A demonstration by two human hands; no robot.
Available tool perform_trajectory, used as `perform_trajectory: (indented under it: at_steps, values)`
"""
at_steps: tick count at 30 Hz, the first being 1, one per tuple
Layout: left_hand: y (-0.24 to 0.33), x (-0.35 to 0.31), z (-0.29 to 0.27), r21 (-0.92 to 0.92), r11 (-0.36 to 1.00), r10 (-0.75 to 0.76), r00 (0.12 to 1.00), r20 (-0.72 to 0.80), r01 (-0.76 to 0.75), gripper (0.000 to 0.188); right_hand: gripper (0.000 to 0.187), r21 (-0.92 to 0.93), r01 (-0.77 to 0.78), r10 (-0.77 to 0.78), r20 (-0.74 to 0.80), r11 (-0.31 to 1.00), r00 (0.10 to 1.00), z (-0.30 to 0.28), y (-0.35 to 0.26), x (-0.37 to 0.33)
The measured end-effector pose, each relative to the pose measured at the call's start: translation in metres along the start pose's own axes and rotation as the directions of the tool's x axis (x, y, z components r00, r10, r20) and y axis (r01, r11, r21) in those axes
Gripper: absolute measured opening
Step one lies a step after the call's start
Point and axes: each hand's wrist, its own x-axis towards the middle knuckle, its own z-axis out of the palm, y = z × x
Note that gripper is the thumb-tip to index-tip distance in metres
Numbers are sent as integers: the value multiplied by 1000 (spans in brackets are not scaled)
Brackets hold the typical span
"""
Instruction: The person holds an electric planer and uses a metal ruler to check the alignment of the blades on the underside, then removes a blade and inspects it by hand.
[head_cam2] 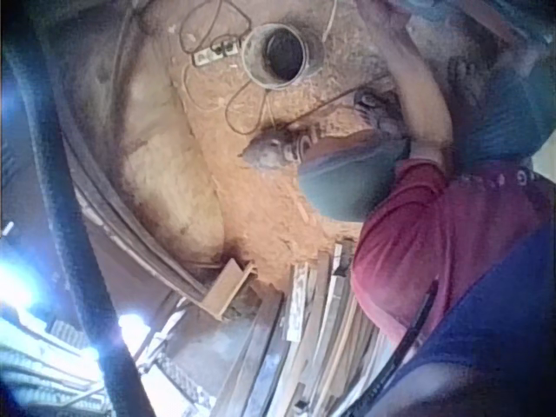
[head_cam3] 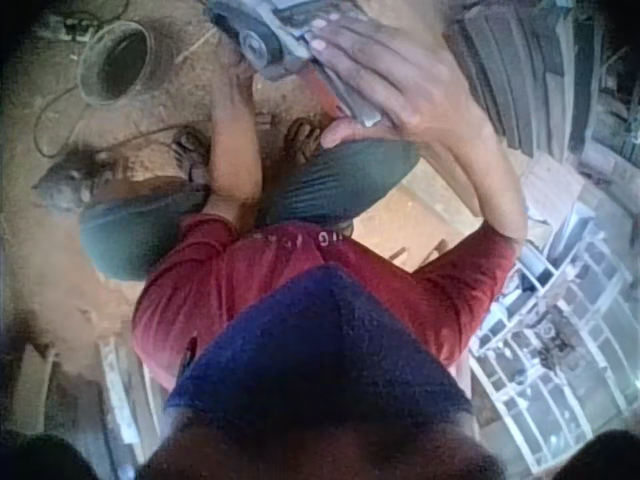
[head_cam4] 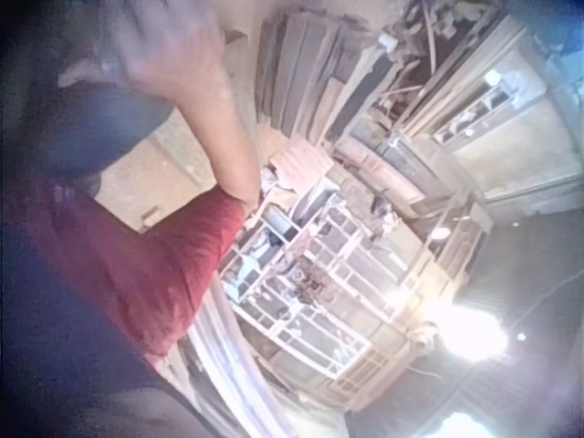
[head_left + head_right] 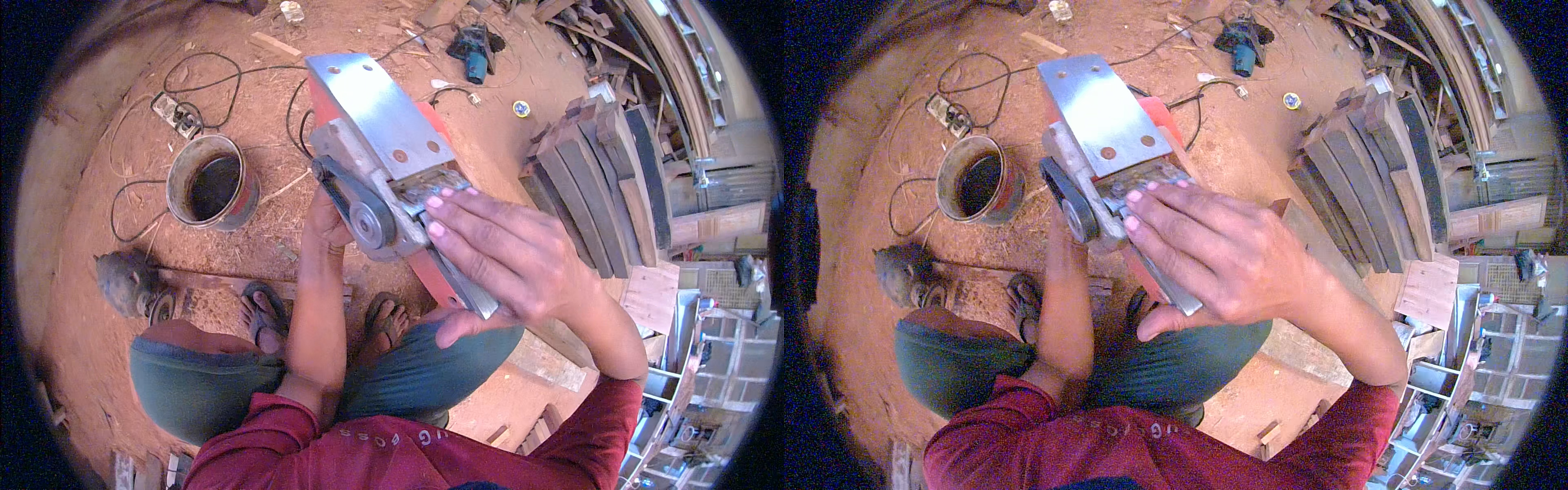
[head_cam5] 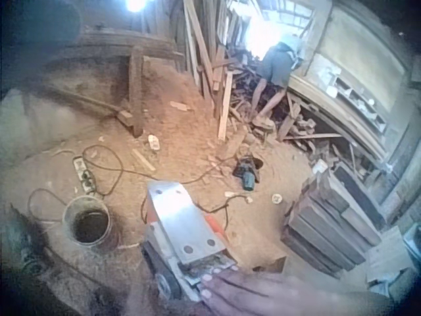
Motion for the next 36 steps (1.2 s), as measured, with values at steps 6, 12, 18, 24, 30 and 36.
perform_trajectory:
  at_steps: [6, 12, 18, 24, 30, 36]
  values:
    - [18, 15, 39, -76, 987, 132, 984, -121, -141, 59, 109, -46, -328, 304, -278, 943, 911, -4, 32, -10]
    - [4, 29, 49, -89, 959, 267, 962, -50, -270, 54, 75, 937, -309, 781, 69, 162, 621, 57, 16, -33]
    - [7, 26, 59, -63, 952, 297, 953, -54, -300, 51, 42, 850, -462, 767, 114, 254, 631, 60, 33, -4]
    - [2, 30, 66, -89, 949, 302, 953, -31, -303, 49, 40, 791, -497, 763, 61, 356, 644, 66, 32, -13]
    - [0, 30, 60, 114, 937, 345, 928, -138, -332, 67, 50, 809, -505, 789, 86, 301, 609, 73, 36, -15]
    - [-10, 30, 75, -79, 947, 310, 950, -35, -312, 43, 78, 941, -292, 839, 17, 171, 544, 97, 34, -19]
